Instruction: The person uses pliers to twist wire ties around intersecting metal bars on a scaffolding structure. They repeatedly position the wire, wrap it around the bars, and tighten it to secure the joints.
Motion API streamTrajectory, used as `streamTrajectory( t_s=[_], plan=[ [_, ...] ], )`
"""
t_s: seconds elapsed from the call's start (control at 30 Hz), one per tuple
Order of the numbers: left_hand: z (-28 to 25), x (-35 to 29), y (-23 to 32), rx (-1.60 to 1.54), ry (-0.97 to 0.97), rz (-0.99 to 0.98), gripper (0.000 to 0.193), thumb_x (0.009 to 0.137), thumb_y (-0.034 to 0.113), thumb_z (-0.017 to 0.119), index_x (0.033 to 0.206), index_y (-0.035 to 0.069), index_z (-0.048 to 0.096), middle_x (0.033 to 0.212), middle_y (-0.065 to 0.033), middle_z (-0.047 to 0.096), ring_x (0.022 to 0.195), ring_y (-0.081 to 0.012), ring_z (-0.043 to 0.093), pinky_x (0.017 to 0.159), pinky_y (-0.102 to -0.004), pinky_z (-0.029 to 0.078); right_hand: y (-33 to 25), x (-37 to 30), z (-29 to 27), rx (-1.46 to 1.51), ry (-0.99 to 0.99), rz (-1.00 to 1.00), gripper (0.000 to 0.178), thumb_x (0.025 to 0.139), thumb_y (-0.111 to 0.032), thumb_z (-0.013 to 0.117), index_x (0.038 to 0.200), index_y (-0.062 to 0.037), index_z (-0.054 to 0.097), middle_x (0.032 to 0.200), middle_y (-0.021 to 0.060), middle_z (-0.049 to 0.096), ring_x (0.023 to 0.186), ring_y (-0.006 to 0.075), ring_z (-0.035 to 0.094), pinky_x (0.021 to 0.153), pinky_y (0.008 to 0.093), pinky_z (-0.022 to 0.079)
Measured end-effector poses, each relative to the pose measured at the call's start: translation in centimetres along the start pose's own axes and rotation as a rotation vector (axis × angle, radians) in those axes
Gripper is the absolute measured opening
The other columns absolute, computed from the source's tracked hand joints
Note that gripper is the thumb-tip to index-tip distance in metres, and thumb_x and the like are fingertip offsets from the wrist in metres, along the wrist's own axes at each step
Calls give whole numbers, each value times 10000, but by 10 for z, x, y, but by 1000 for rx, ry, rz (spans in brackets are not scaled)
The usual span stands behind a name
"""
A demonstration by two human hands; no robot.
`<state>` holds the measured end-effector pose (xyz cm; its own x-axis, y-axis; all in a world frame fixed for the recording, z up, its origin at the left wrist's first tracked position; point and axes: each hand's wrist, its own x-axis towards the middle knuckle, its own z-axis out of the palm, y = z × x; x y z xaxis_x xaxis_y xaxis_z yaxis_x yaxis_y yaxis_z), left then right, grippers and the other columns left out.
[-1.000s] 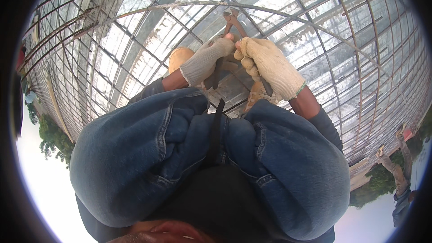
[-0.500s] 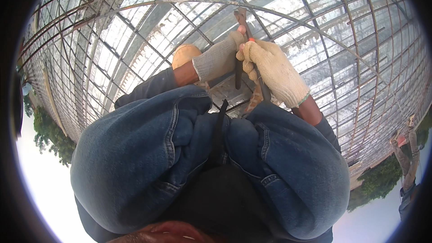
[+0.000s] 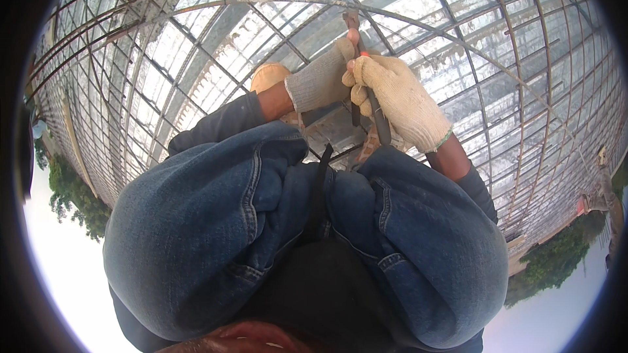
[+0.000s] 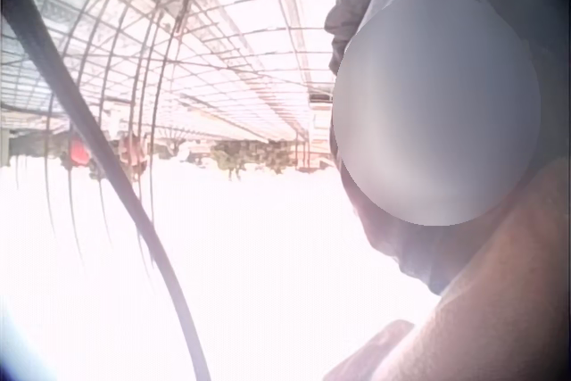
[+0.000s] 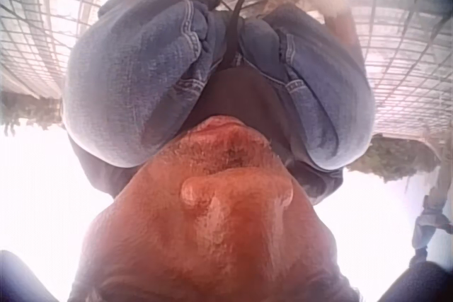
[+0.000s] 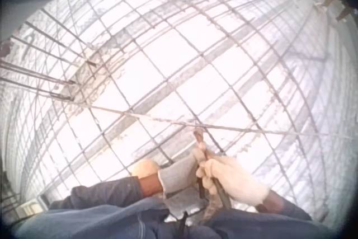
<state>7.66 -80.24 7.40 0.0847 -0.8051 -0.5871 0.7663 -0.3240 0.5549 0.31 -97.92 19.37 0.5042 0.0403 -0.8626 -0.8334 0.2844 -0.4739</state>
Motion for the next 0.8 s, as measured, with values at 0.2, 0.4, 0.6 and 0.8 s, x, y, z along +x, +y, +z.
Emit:
streamTrajectory(
  t_s=[0.2, 0.4, 0.6, 0.8],
  plan=[
    [-36, 25, -38, -24, 8, 169, 492, 1184, 488, 630, 1500, 113, 587, 1457, -37, 630, 1348, -149, 612, 1159, -352, 511, -12, 13, 8, -16, -9, 7, 443, 1161, -401, 625, 1095, 18, 753, 830, 21, 700, 677, 91, 635, 630, 260, 527],
    [11, -3, 22, -384, 189, -109, 499, 1087, 559, 761, 1354, 147, 670, 1247, 1, 681, 1175, -98, 652, 1009, -330, 556, 6, 7, 12, -19, 42, -15, 441, 1140, -423, 661, 1080, 6, 743, 828, 26, 697, 692, 89, 627, 649, 265, 513],
    [8, 2, 10, -314, 219, -50, 505, 1050, 526, 807, 1319, 114, 696, 1204, -41, 710, 1038, -138, 721, 901, -340, 616, 19, -9, 7, -480, 205, -106, 565, 1036, -459, 779, 1221, 69, 701, 986, 126, 747, 886, 233, 734, 826, 412, 599],
    [2, -1, 10, -230, 171, -107, 424, 1101, 421, 772, 1357, 90, 706, 1253, -59, 742, 1069, -130, 749, 886, -310, 641, 43, -9, 13, -312, 251, -196, 942, 946, -464, 873, 1589, 120, 509, 1315, 272, 729, 1220, 340, 752, 1036, 441, 596]
  ],
)
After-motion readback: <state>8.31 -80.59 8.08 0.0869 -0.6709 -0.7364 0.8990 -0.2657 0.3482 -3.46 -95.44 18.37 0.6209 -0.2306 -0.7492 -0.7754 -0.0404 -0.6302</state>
